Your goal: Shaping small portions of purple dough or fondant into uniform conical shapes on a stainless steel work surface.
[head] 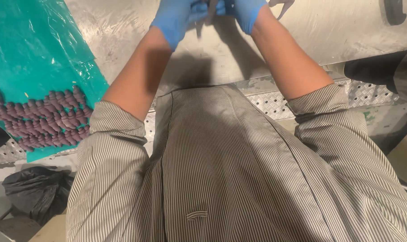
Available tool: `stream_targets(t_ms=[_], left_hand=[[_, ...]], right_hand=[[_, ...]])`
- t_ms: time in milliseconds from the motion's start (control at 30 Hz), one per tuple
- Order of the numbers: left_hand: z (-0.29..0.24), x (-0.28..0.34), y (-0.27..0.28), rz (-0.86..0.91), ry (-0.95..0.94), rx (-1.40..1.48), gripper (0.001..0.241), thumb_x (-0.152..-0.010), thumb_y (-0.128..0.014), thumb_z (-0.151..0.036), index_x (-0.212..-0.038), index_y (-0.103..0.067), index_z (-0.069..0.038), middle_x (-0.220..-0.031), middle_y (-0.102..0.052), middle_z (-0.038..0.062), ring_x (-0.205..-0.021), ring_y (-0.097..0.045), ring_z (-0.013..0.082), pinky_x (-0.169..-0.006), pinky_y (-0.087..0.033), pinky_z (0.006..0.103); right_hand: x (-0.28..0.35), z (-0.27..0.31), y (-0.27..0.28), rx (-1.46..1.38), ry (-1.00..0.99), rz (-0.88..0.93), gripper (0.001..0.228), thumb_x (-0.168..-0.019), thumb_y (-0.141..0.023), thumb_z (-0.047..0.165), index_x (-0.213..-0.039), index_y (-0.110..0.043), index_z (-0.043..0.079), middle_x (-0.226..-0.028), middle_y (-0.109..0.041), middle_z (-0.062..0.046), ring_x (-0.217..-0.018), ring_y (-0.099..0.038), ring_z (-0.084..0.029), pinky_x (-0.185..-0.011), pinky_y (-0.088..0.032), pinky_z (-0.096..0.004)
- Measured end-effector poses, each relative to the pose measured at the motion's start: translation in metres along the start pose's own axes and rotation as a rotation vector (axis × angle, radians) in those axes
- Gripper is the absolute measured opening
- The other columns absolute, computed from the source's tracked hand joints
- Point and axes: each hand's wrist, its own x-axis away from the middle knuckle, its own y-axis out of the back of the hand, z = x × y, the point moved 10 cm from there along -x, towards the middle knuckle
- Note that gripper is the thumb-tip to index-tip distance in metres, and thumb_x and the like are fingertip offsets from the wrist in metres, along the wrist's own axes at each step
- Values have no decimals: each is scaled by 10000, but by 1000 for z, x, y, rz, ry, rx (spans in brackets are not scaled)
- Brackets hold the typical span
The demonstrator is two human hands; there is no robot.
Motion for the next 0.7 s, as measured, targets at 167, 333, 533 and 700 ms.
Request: stream_targets(t_ms=[167,333,533,700], left_hand=[[-9,15,-1,-103,-136,-174,287,-973,-662,-307,-1044,-713,-33,-954,-779,86,-856,-755,204,-763,-575,324],[56,46,17,-260,-137,-567,321,-944,-678,-386,-957,-718,-68,-857,-735,56,-799,-705,206,-704,-531,342],[109,108,24,-383,-91,-1012,343,-879,-716,-303,-1121,-644,-72,-979,-708,118,-899,-692,304,-809,-535,428],[103,100,-2,-28,-540,-1433,236,-957,-691,-248,-1126,-620,-99,-1100,-650,122,-1023,-653,337,-819,-541,430]], right_hand=[[7,2,24,29,74,-151,166,-1021,-677,175,-970,-724,24,-911,-724,-67,-849,-694,-160,-797,-585,-308],[49,-66,50,77,1,-313,147,-987,-708,184,-926,-712,50,-834,-696,-39,-764,-665,-144,-727,-557,-293],[126,-109,44,1077,-265,-406,305,-930,-766,347,-884,-697,54,-749,-661,-99,-680,-643,-241,-681,-522,-366],[110,-76,-26,1340,473,-96,344,-907,-803,281,-1125,-677,47,-1012,-637,-110,-924,-622,-351,-784,-492,-464]])
